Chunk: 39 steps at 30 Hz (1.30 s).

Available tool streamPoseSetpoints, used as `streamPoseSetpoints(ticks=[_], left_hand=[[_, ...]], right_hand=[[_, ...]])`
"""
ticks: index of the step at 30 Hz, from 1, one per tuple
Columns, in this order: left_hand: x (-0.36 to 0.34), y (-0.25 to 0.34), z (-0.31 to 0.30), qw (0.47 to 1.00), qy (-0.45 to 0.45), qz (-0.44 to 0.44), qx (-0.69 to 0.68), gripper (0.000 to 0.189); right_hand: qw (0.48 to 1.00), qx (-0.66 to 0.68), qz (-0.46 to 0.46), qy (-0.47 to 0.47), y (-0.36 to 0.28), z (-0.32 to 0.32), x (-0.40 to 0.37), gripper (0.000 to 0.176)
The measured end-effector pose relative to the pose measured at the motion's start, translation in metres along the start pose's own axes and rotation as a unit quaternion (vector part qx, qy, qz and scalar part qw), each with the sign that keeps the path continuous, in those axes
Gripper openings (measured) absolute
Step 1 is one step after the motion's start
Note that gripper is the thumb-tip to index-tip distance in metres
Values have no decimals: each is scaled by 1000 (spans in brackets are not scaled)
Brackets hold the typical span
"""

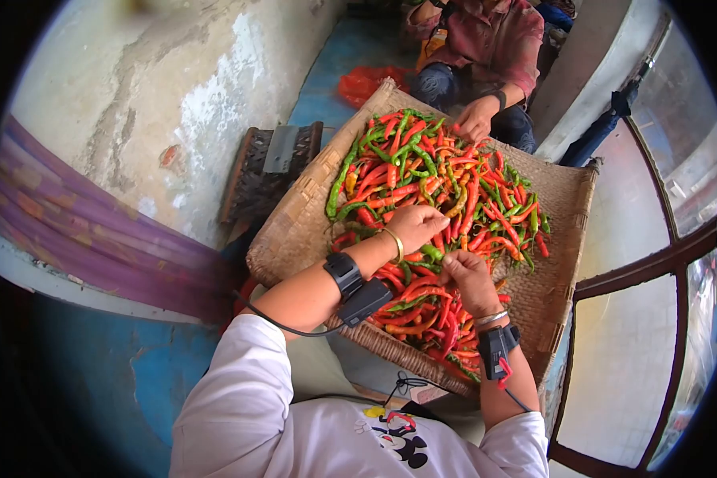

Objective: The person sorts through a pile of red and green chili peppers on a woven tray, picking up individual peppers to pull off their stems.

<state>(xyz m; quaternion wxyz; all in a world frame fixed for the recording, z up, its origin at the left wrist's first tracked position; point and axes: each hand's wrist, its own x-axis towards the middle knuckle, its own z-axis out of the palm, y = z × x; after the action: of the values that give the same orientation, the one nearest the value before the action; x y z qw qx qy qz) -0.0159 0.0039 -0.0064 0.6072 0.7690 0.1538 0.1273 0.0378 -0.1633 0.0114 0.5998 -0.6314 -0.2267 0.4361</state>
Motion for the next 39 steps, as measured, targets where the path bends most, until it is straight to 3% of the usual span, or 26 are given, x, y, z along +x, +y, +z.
streamPoseSetpoints(ticks=[4,6,10,12,17,20,22,27,29,31,35,39], left_hand=[[-4,3,2,995,-60,43,73,29],[-9,7,4,976,-89,134,147,28],[-12,14,5,972,-87,133,174,26],[-13,21,3,986,-133,25,100,26],[-8,5,9,978,-194,-7,75,29],[-7,-7,14,978,-205,29,33,30],[-11,6,12,972,-223,-62,-26,30],[-9,7,12,975,-206,-67,-42,30],[-7,3,12,975,-201,-80,-40,31],[-8,4,11,984,-146,-57,-84,31],[-3,4,5,991,-112,-74,-23,29],[-1,1,4,994,-79,-72,-13,26]], right_hand=[[996,15,-34,84,0,-12,5,25],[994,48,-41,85,0,-17,6,24],[990,93,-53,92,0,-16,5,26],[988,107,-59,91,-2,-14,6,26],[987,110,-101,66,1,-16,6,26],[985,122,-103,59,2,-17,6,25],[984,133,-103,55,2,-18,6,24],[981,143,-108,69,-1,-24,8,22],[965,179,-134,139,-6,-29,9,21],[956,198,-179,125,-12,-44,7,18],[902,298,-251,184,-26,-70,1,20],[866,371,-282,184,-28,-79,-1,26]])
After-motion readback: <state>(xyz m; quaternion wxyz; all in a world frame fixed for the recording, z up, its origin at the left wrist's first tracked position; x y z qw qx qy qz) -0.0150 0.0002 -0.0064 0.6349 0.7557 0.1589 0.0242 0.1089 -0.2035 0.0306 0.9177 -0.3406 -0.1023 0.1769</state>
